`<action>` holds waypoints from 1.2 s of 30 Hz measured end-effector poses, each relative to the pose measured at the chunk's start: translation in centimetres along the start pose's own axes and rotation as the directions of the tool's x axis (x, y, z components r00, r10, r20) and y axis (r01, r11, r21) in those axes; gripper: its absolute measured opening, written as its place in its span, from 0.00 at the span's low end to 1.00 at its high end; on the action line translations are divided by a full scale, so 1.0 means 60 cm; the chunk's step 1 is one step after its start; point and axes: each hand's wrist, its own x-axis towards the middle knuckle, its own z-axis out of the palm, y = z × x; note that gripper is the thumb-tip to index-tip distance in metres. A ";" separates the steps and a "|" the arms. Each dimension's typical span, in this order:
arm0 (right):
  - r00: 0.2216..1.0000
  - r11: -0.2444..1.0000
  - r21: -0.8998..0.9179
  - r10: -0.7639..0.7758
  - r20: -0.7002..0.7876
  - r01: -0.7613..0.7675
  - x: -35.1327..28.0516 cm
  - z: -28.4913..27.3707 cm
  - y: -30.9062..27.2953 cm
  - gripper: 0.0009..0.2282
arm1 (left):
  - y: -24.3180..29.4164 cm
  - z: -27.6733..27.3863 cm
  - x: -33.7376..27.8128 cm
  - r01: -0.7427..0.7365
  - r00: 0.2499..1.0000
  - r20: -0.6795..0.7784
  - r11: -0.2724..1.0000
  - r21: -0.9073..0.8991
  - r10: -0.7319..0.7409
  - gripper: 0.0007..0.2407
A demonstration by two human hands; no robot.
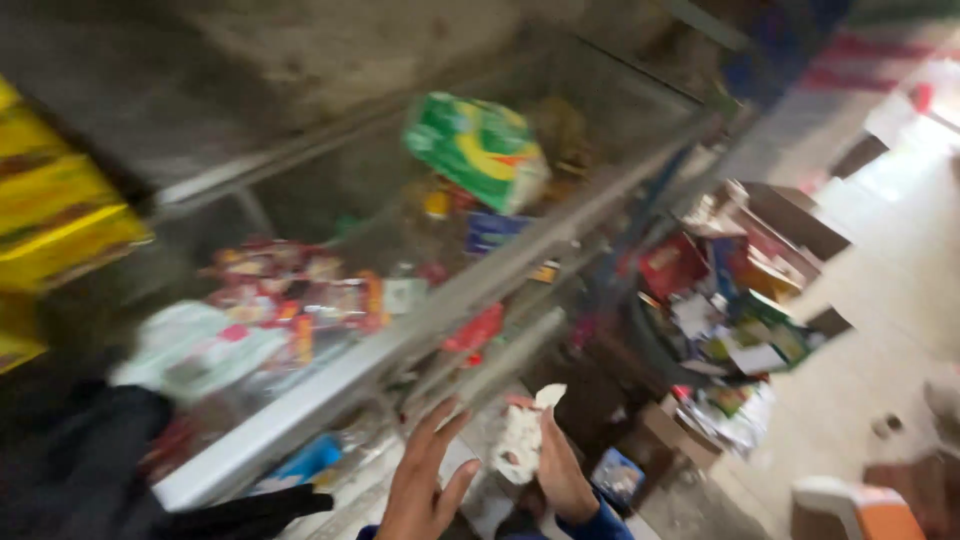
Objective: Cleaning a glass display shelf by removing items, wiping the surface with a cloth, and restocking/organizing various packaged products.
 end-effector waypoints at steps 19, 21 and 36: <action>0.778 0.480 -0.641 -0.539 0.323 0.599 0.105 -0.351 -0.228 0.18 | -0.107 0.590 0.241 0.199 0.963 0.199 0.979 -0.054 -0.184 0.25; 0.823 0.328 -0.821 -0.501 0.269 0.468 0.131 -0.379 -0.224 0.18 | -0.049 0.607 0.329 0.578 0.533 0.413 -0.038 -0.815 -0.738 0.15; 0.677 0.068 -0.827 -0.614 0.406 0.559 0.245 -0.415 -0.338 0.14 | -0.313 0.762 0.472 0.554 0.538 0.651 -0.357 -0.752 -0.536 0.10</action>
